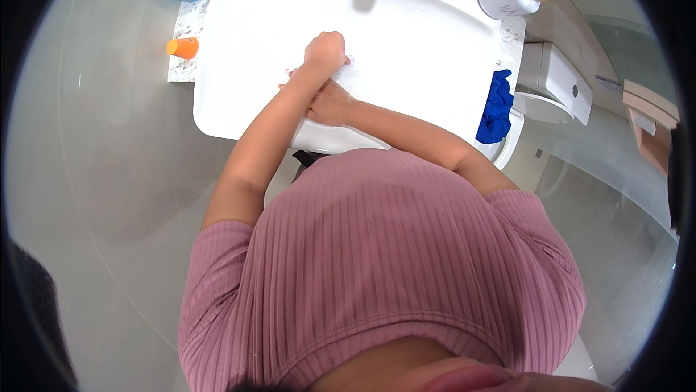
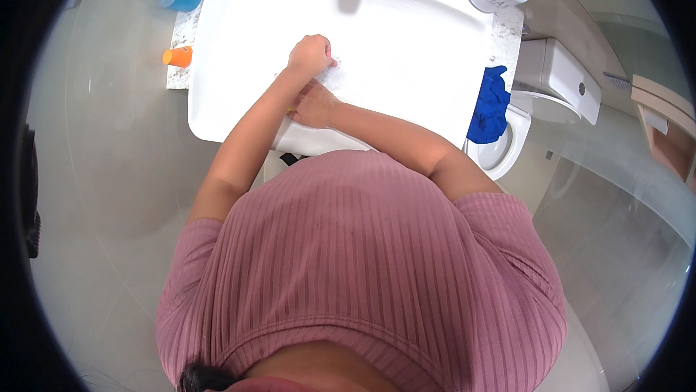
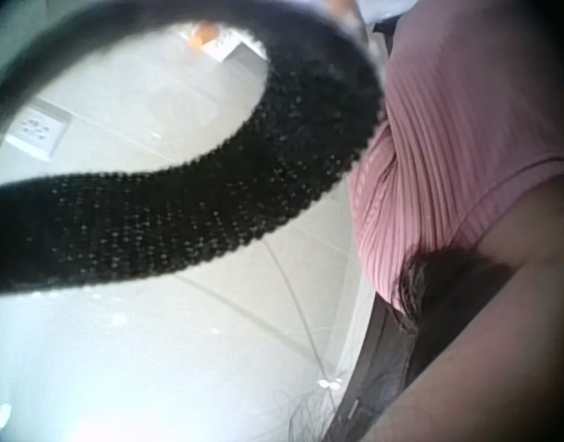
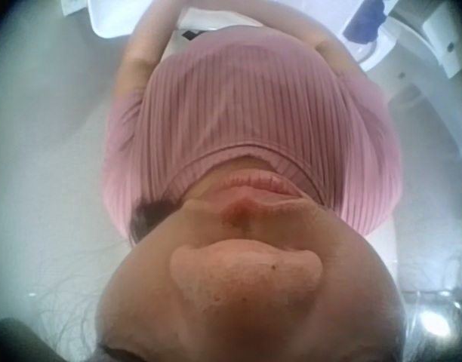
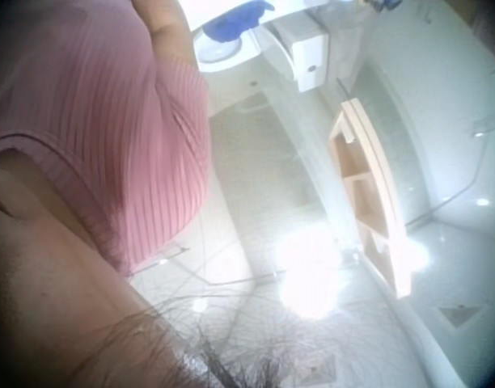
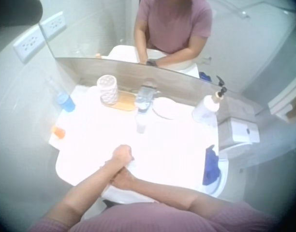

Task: The person scrubs a kitchen sink with a blue cloth and rinses it under running water. They then move to a bathroom sink, where they scrub the basin, a cup, a soap dish, and a soap dispenser using a sponge and cleaning liquid.

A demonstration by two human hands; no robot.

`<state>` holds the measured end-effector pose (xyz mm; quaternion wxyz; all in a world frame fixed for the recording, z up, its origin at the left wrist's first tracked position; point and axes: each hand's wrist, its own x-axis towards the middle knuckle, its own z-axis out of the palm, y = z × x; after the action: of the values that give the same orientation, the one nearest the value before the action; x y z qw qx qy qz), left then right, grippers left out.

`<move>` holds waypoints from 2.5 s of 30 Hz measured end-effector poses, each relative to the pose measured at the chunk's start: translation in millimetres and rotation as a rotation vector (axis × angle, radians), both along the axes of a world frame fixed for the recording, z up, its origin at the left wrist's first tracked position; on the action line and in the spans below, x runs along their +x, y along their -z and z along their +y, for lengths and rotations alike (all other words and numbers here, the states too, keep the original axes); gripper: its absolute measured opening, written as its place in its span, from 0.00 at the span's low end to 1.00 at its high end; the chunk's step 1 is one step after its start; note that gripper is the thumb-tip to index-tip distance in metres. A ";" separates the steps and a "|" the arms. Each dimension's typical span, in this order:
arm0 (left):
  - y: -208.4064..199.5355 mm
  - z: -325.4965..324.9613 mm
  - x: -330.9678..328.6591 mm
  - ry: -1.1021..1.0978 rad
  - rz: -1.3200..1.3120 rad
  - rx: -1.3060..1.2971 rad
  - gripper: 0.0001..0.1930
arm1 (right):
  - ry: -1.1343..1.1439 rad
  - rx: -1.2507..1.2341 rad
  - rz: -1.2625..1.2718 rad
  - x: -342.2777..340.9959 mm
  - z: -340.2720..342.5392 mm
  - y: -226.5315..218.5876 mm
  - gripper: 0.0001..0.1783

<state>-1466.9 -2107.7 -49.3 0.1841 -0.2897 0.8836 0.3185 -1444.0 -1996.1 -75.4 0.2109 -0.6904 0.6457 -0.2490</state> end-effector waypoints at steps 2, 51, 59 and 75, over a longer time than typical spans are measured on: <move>1.2 2.0 -1.3 0.014 -0.004 -0.041 0.11 | 0.014 0.005 0.025 1.8 -0.3 2.7 0.28; -19.4 -3.1 11.7 0.182 0.122 -0.099 0.15 | -0.111 0.380 0.006 -77.9 114.6 -53.2 0.31; -56.0 -34.1 90.0 -0.325 0.390 -0.015 0.12 | 0.321 0.289 0.848 -149.6 6.7 -25.4 0.34; -67.6 -22.9 181.0 -0.409 0.678 -0.157 0.08 | 0.157 -0.773 0.394 -158.2 -123.6 18.6 0.20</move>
<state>-1285.8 -2130.5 18.3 -0.2075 -0.3511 0.8401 0.3576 -1602.1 -2119.7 -94.1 -0.2097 -0.7017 0.5833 -0.3512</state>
